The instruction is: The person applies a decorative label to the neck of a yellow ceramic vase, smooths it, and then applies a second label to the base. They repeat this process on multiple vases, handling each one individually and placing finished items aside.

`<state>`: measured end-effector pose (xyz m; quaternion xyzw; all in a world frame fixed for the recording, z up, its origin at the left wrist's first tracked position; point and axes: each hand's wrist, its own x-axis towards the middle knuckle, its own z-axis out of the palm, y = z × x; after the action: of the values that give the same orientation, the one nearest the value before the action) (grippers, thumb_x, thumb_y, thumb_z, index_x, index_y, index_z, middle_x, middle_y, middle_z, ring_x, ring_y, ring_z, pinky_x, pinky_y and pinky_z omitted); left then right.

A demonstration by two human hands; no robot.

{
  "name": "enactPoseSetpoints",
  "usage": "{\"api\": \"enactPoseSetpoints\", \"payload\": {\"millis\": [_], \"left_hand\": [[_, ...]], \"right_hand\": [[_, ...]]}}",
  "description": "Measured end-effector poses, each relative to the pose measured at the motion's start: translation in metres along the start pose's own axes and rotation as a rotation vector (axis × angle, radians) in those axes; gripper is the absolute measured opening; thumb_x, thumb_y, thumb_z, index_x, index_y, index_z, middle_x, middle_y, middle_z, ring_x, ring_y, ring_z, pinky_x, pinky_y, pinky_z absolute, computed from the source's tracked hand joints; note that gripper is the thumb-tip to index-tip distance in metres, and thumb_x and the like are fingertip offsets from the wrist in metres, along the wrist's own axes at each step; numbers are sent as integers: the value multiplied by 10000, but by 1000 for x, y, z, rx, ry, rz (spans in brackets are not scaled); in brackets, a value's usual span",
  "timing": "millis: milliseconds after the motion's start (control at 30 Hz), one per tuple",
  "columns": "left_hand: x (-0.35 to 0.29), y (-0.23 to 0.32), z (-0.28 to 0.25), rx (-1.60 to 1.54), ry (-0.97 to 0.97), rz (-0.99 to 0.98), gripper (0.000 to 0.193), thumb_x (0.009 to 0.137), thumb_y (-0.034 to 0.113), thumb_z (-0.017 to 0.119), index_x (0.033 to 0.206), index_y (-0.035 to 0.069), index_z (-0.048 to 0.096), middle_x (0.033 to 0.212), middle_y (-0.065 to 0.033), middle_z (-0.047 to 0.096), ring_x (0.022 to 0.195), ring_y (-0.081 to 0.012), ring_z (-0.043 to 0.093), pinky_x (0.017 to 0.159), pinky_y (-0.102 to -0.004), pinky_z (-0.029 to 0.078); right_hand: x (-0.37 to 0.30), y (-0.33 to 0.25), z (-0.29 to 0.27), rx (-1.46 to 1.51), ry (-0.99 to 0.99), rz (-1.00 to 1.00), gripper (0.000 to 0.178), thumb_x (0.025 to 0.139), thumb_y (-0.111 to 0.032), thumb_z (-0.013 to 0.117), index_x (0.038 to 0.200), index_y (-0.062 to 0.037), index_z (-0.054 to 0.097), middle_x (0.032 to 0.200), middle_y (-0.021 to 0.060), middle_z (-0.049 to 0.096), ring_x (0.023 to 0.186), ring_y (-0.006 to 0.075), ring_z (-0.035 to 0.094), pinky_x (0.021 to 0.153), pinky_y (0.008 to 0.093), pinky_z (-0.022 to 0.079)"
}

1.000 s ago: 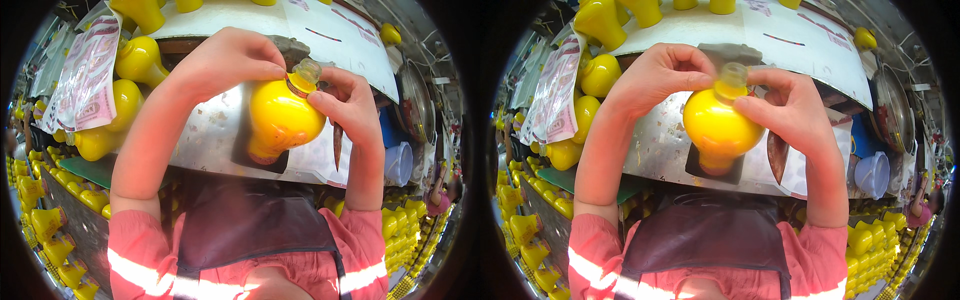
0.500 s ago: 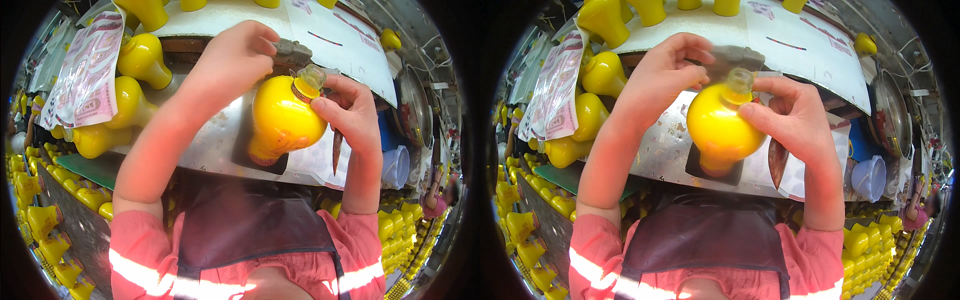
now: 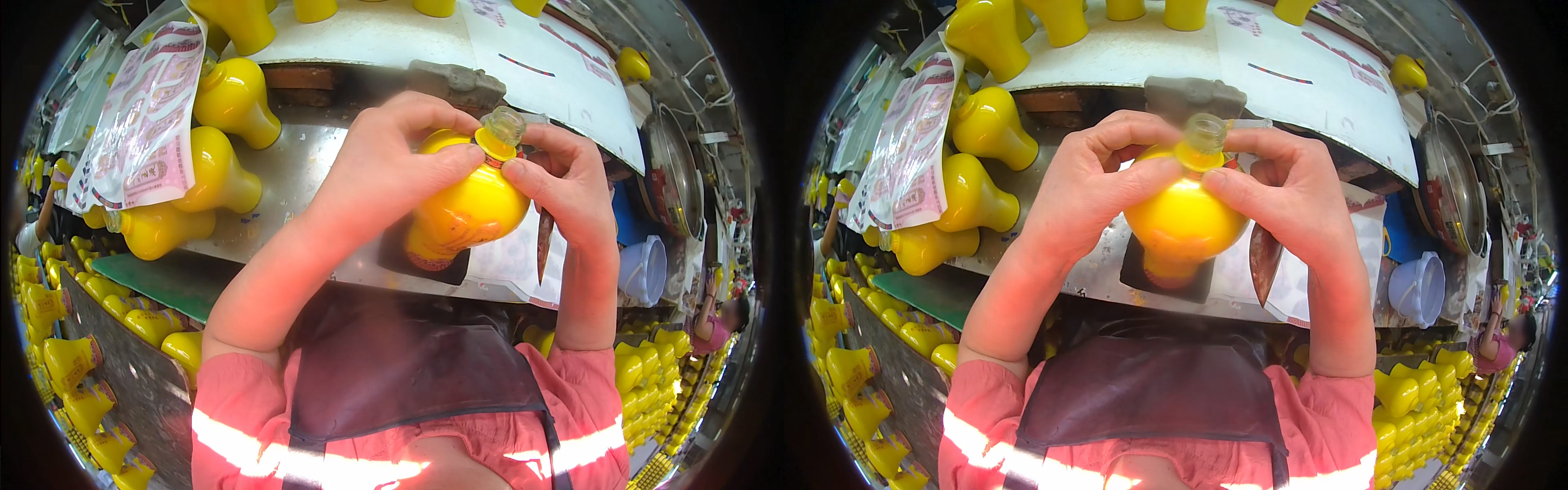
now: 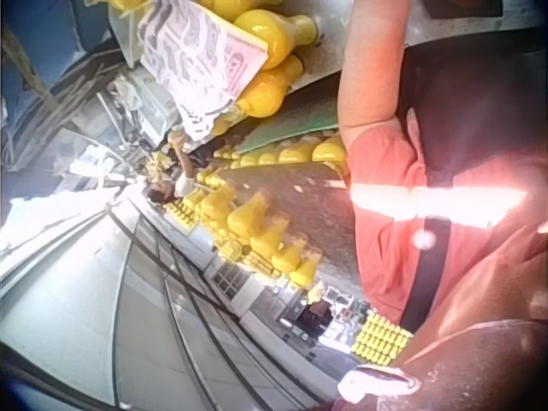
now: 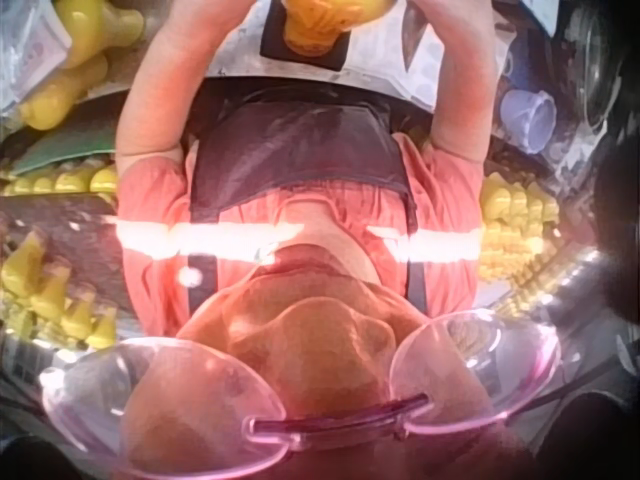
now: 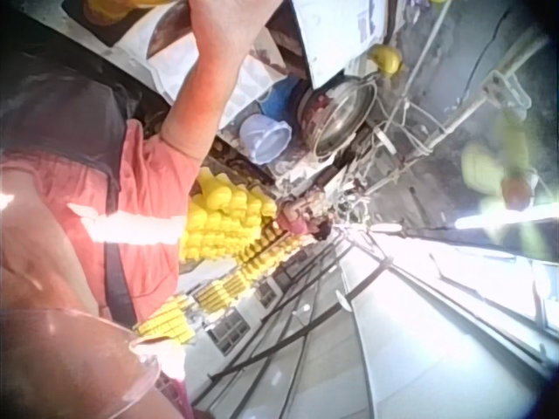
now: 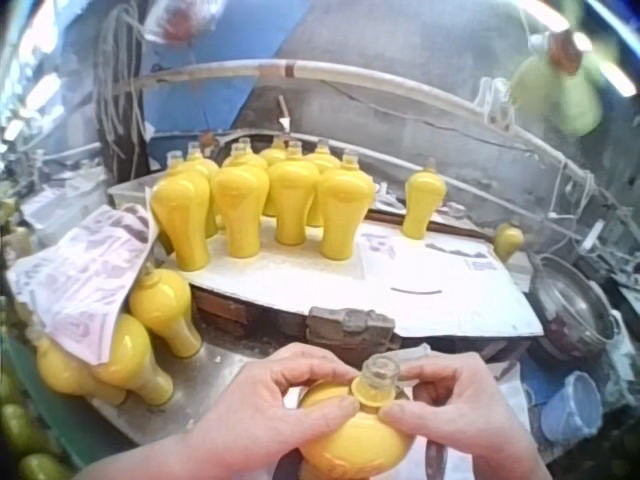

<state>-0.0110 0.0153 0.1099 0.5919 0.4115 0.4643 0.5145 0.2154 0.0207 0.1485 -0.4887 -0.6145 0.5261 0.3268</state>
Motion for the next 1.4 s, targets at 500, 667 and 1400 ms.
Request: {"api": "enactPoseSetpoints", "payload": {"millis": [500,667,1400], "left_hand": [[15,0,-4,-227,-88,-54,333,990,193,648,1267,8,660,1213,-33,672,1126,-121,607,1014,-292,470],[14,29,15,214,69,159,266,892,190,775,1102,32,736,1006,-19,691,1014,-95,620,929,-265,494],[-19,24,16,84,-12,221,330,847,13,741,1170,39,675,1125,-22,690,1092,-111,615,1008,-282,471]], "right_hand": [[-5,-4,3,60,25,133,383,896,-177,787,1198,-4,626,1012,62,726,731,54,665,489,186,484],[-10,-8,8,28,57,124,334,924,-239,786,1111,-29,604,916,42,706,638,35,625,409,186,439],[-34,3,17,-397,279,-428,119,920,-128,681,968,-20,692,903,169,701,762,328,689,692,373,535]]}}
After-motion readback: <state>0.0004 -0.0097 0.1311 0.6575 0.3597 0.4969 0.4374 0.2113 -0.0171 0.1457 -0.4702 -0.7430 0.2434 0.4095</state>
